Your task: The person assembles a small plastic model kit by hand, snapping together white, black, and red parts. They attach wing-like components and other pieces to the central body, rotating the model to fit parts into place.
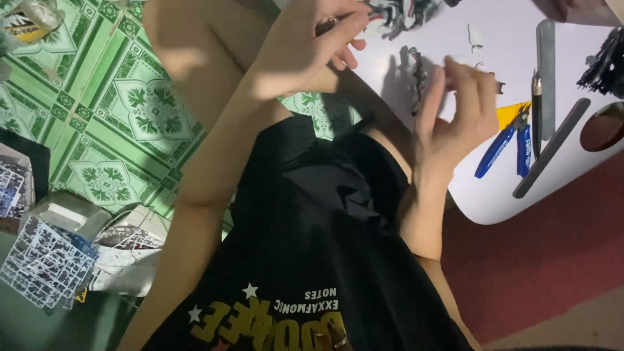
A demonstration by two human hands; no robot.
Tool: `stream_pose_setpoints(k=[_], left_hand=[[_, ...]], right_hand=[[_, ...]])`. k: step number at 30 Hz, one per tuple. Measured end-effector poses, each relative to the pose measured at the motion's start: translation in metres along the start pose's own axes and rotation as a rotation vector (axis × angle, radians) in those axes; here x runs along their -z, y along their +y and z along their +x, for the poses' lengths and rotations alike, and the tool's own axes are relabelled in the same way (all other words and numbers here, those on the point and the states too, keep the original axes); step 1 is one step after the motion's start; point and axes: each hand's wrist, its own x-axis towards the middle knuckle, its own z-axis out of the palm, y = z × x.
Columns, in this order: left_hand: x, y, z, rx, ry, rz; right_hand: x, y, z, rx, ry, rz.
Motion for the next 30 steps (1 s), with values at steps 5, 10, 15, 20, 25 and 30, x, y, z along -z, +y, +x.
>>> stream_pose_setpoints(k=[5,10,15,20,25,30], left_hand=[[-0.006,0.006,0.0,0.201,-0.05,-0.478],[-0.015,0.004,-0.006,0.155,-0.132,-0.619],[-0.027,0.003,-0.014,0.187,-0.092,-0.586],[-0.036,0.016,-0.022,0.15,-0.086,-0.506],[-0.042,0.016,-0.028,0.12,-0.09,-0.507],[-0.042,0.021,-0.03,0.086,-0.093,-0.489]], right_hand=[[-0.003,-0.029,0.001,-0.109,-0.126,0.228],[-0.002,-0.031,0.007,-0.25,-0.186,0.44],[0.0,-0.018,0.002,-0.486,-0.187,0.713],[-0.004,-0.018,0.001,-0.617,-0.19,1.014],[-0.003,-0.01,-0.003,-0.63,-0.163,1.063],[-0.006,-0.004,-0.011,-0.565,-0.073,1.184]])
